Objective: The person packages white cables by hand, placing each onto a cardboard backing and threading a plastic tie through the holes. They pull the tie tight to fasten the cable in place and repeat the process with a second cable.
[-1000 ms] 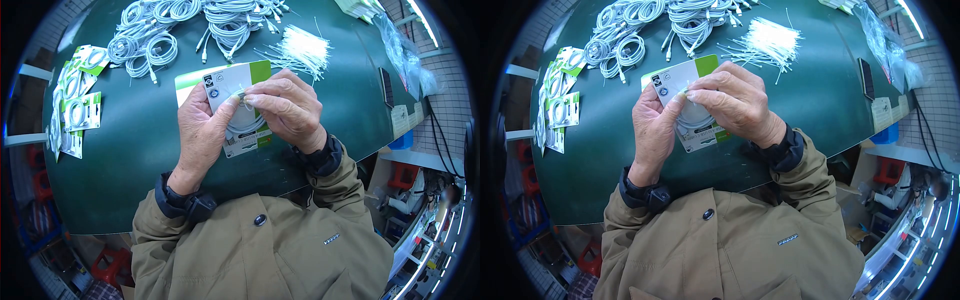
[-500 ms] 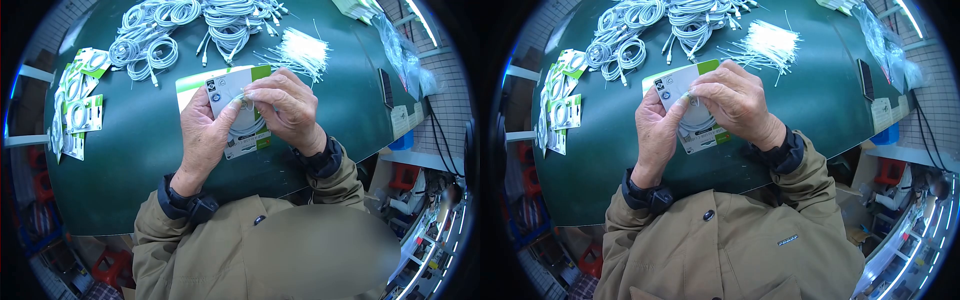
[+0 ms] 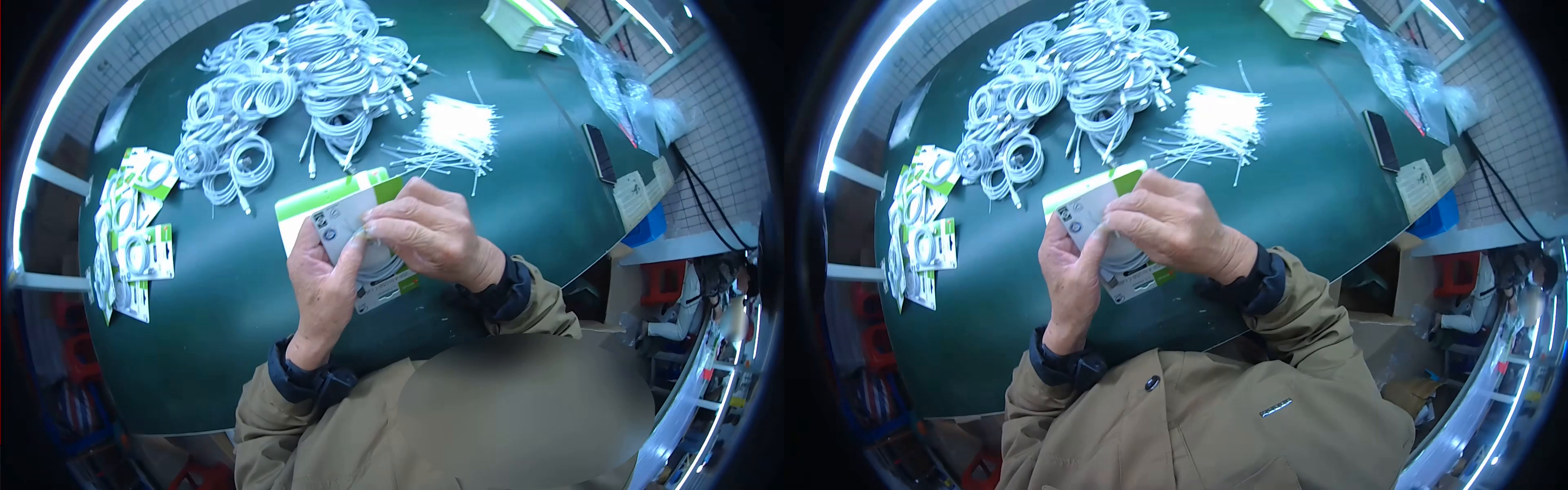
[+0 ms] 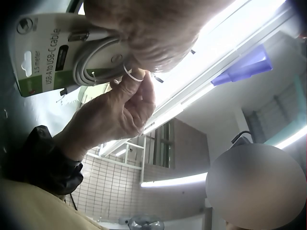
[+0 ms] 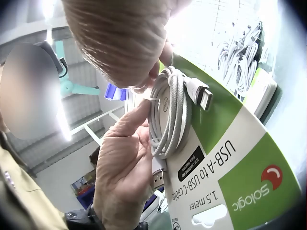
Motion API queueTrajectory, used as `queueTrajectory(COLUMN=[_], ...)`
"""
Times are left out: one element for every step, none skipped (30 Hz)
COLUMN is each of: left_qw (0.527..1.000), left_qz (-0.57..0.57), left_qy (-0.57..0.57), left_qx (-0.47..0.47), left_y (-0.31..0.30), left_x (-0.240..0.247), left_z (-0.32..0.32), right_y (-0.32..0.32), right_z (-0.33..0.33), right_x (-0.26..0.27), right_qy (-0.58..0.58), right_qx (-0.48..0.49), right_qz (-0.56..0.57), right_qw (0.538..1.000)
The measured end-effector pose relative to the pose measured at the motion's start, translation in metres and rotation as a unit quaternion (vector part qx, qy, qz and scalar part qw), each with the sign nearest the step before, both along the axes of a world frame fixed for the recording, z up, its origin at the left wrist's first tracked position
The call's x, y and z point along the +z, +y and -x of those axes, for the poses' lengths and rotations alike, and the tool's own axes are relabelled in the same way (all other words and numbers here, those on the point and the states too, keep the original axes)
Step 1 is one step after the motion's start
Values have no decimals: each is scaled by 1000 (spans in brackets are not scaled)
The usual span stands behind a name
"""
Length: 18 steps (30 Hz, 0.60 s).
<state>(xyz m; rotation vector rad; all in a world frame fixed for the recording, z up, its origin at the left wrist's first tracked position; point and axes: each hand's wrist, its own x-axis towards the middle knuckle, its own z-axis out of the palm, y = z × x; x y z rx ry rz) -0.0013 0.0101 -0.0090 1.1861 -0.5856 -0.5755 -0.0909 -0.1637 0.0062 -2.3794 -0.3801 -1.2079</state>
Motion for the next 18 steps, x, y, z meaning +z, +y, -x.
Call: queueTrajectory(left_qw=[1000, 1000, 1000, 1000, 1000, 1000, 999, 998, 997, 997, 998, 998, 997, 998, 998, 1000, 999, 999], left_qz=[1, 2, 3, 4, -3, -10, -17, -34, -39, -41, -30, -41, -61, -47, -49, -26, -11, -16], left_qy=[-1, -1, -1, -1, -11, -20, -31, -52, -57, -62, -39, -43, -53, -33, -33, -13, -31, -26], left_qx=[-1, -2, -3, 2, 13, 22, 25, 31, 31, 26, 28, 24, 17, 1, -4, -11, -30, -44], left_y=[0, 0, -1, -2, -2, -1, -1, 0, 1, 0, -3, -1, 1, 1, 2, 3, 5, 8], left_x=[1, 1, 2, 1, 1, 0, 0, -1, -1, -1, 3, 0, -1, -3, -2, -11, -15, -19], left_z=[0, 1, 2, 2, 3, 3, 3, 2, 2, 2, 5, 2, 0, -2, -3, -8, -13, -24], right_y=[-2, -3, -4, -2, -2, -2, -2, -2, -3, -5, -6, -9, -12, -17, -23, -29, -35, -41], right_z=[0, -1, -1, -1, -1, 0, 1, 2, 3, 5, 7, 7, 6, 5, 9, 14, 17, 9], right_x=[0, 0, 1, 3, 6, 8, 10, 9, 9, 9, 9, 8, 4, 3, 9, 17, 22, 14], right_qy=[-3, -6, -10, 0, 18, 34, 49, 60, 68, 78, 86, 80, 69, 59, 68, 73, 58, 25], right_qx=[7, 13, 19, 12, 11, 8, -1, -12, -11, -17, -14, 6, 21, 37, 73, 110, 78, 51], right_qz=[-7, -14, -20, -40, -51, -63, -75, -91, -89, -86, -80, -84, -91, -98, -178, -256, -298, -347], right_qw=[1000, 1000, 1000, 999, 998, 997, 996, 994, 994, 993, 993, 993, 993, 993, 979, 957, 950, 936])
